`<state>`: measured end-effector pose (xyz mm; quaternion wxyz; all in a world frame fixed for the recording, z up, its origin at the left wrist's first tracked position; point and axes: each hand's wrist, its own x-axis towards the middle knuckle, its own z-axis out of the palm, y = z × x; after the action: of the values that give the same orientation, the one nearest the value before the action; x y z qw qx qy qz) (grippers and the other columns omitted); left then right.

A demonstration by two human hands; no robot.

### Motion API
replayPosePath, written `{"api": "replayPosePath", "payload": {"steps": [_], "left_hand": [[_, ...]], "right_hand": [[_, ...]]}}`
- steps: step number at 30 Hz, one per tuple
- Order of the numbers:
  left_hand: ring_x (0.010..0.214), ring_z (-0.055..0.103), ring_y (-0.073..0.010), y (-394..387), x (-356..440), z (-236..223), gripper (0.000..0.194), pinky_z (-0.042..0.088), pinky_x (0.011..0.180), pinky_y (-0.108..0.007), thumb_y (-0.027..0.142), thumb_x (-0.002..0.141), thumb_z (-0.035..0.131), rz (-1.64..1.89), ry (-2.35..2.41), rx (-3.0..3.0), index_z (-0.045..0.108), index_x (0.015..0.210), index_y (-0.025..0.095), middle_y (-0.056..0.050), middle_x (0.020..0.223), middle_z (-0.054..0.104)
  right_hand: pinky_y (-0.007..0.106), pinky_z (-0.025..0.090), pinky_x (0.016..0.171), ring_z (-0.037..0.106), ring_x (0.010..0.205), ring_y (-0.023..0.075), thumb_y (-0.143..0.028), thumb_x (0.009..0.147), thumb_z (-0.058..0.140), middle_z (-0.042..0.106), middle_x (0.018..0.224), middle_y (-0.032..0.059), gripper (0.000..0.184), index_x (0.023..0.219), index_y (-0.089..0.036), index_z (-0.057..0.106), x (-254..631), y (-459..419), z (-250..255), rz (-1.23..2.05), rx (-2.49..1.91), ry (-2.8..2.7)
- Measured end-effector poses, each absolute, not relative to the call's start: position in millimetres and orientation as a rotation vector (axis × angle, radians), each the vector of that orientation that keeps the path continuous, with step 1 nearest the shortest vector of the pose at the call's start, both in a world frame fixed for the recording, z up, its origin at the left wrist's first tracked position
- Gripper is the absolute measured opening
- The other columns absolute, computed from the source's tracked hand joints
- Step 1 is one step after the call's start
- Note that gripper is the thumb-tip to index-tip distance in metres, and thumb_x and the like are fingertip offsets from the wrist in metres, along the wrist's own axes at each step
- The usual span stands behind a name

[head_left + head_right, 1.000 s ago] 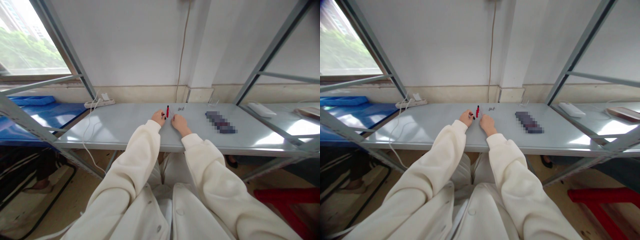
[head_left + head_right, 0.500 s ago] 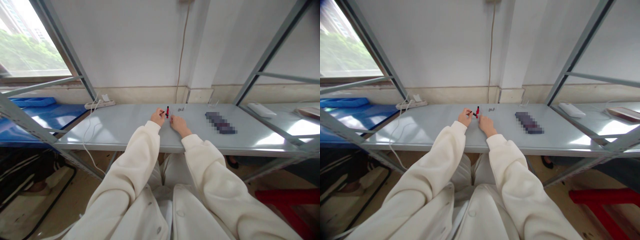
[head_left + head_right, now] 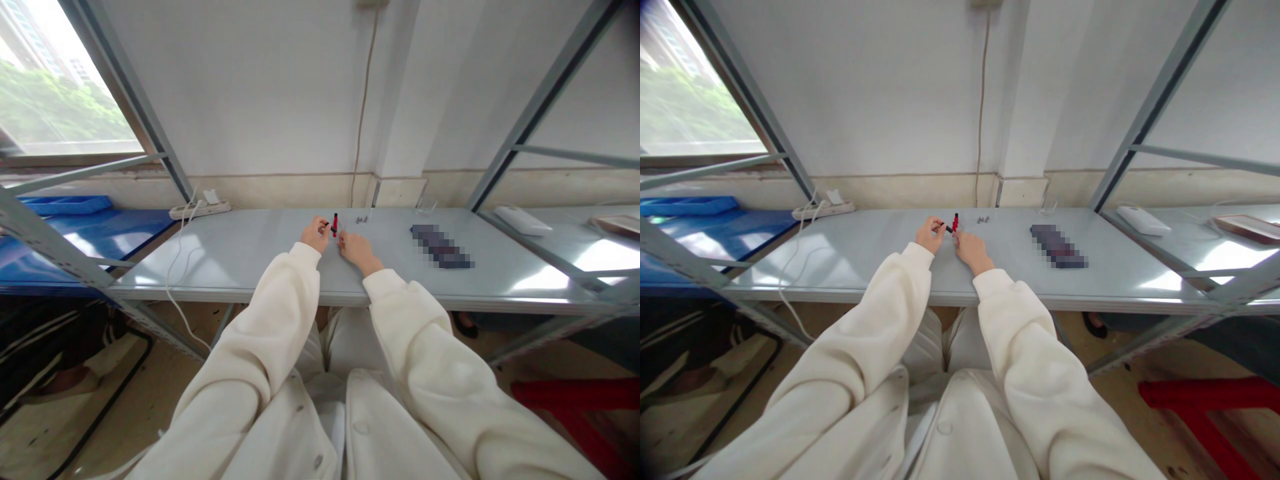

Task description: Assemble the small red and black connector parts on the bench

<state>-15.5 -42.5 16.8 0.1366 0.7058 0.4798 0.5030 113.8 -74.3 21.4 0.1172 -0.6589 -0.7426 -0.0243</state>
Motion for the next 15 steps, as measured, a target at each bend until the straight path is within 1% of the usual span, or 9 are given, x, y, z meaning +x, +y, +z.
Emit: {"api": "replayPosePath", "payload": {"steps": [5,9,12,15], "left_hand": [[0.061,0.056,-0.0095,-42.7,-14.4,16.5,0.012,0.043,0.067,-0.024,0.024,0.074,0.053,1.465,1.327,2.105,0.051,0.084,0.017,-0.003,0.082,0.062],[0.057,0.054,-0.0075,-41.6,-14.2,15.4,0.011,0.044,0.063,-0.022,0.023,0.075,0.052,1.479,1.305,2.119,0.052,0.085,0.017,-0.002,0.083,0.062],[0.057,0.053,-0.0067,-39.3,-14.4,13.4,0.010,0.044,0.064,-0.022,0.023,0.077,0.049,1.493,1.285,2.152,0.053,0.083,0.018,-0.002,0.083,0.062],[0.061,0.053,-0.0069,-37.0,-14.2,11.4,0.008,0.044,0.063,-0.020,0.023,0.077,0.048,1.445,1.214,2.233,0.054,0.079,0.018,-0.002,0.083,0.061]], "right_hand": [[0.030,0.042,0.073,0.058,0.090,0.0250,-0.029,0.084,0.040,0.062,0.095,0.0130,0.031,0.111,-0.018,0.049,113.7,-73.7,19.5,-0.105,-1.958,-2.184],[0.029,0.041,0.074,0.057,0.092,0.0238,-0.030,0.084,0.040,0.061,0.098,0.0127,0.030,0.110,-0.016,0.049,113.4,-73.1,19.9,-0.125,-1.973,-2.214],[0.029,0.040,0.075,0.057,0.093,0.0236,-0.030,0.084,0.041,0.061,0.098,0.0131,0.029,0.108,-0.016,0.050,113.1,-73.1,21.7,-0.137,-1.969,-2.215],[0.029,0.041,0.073,0.058,0.091,0.0235,-0.031,0.084,0.042,0.062,0.096,0.0127,0.029,0.107,-0.016,0.051,112.3,-72.9,23.1,-0.157,-1.941,-2.177]]}}
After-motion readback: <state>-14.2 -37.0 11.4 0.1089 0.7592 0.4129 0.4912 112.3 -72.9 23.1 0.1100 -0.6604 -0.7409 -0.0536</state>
